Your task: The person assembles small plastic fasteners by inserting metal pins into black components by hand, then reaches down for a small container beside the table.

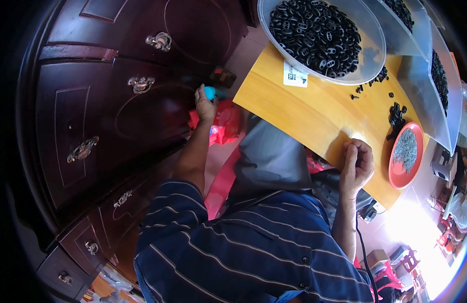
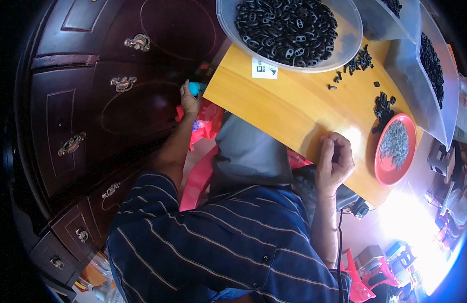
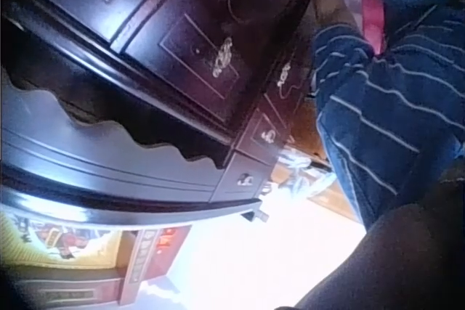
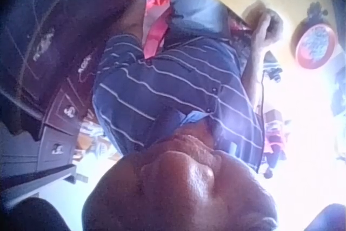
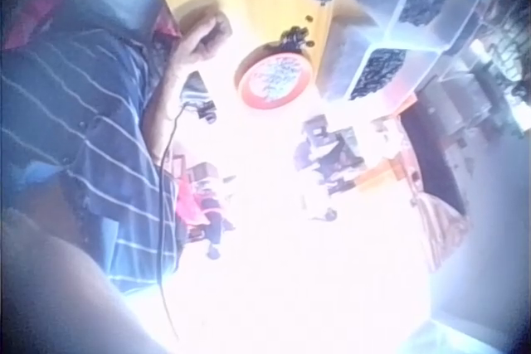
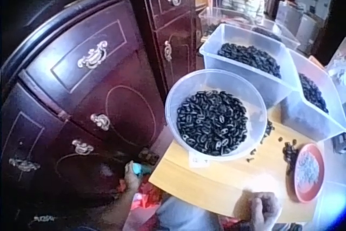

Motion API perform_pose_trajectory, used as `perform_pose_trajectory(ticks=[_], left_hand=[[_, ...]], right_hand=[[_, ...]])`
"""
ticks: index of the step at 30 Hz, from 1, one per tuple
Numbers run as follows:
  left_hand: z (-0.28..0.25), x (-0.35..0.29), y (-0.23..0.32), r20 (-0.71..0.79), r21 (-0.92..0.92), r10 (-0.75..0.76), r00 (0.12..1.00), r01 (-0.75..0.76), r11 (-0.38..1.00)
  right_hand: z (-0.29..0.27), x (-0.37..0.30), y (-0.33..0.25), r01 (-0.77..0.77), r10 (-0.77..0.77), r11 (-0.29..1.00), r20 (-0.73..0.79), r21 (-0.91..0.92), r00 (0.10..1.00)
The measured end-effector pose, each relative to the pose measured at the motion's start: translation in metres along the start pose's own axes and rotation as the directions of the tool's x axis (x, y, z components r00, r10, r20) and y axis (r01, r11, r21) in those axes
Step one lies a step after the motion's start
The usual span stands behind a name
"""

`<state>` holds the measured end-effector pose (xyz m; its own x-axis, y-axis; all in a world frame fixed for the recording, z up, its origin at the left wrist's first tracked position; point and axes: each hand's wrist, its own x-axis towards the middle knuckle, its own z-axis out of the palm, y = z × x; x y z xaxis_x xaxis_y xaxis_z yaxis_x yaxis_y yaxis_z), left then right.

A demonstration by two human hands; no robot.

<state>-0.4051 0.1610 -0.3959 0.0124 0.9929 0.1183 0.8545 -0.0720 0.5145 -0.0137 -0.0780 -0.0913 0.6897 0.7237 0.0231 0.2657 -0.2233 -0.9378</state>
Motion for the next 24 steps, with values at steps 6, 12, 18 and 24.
perform_pose_trajectory(ticks=[6, 12, 18, 24], left_hand=[[0.005, 0.002, 0.003, 0.002, 0.06, -0.033, 0.999, 0.033, 0.998], [0.005, 0.002, 0.01, 0.006, 0.115, -0.066, 0.998, 0.065, 0.991], [0.0, 0.002, 0.005, 0.024, 0.112, -0.054, 0.998, 0.051, 0.992], [-0.005, 0.005, 0.006, 0.081, 0.077, -0.082, 0.993, 0.076, 0.994]], right_hand=[[-0.001, 0.0, 0.001, -0.011, 0.011, 1.0, 0.011, -0.016, 1.0], [0.0, 0.0, -0.001, 0.007, -0.007, 1.0, -0.001, -0.018, 1.0], [0.001, 0.001, -0.001, 0.017, -0.017, 0.999, 0.0, -0.028, 1.0], [0.0, 0.001, 0.002, 0.017, -0.017, 1.0, -0.004, -0.005, 1.0]])
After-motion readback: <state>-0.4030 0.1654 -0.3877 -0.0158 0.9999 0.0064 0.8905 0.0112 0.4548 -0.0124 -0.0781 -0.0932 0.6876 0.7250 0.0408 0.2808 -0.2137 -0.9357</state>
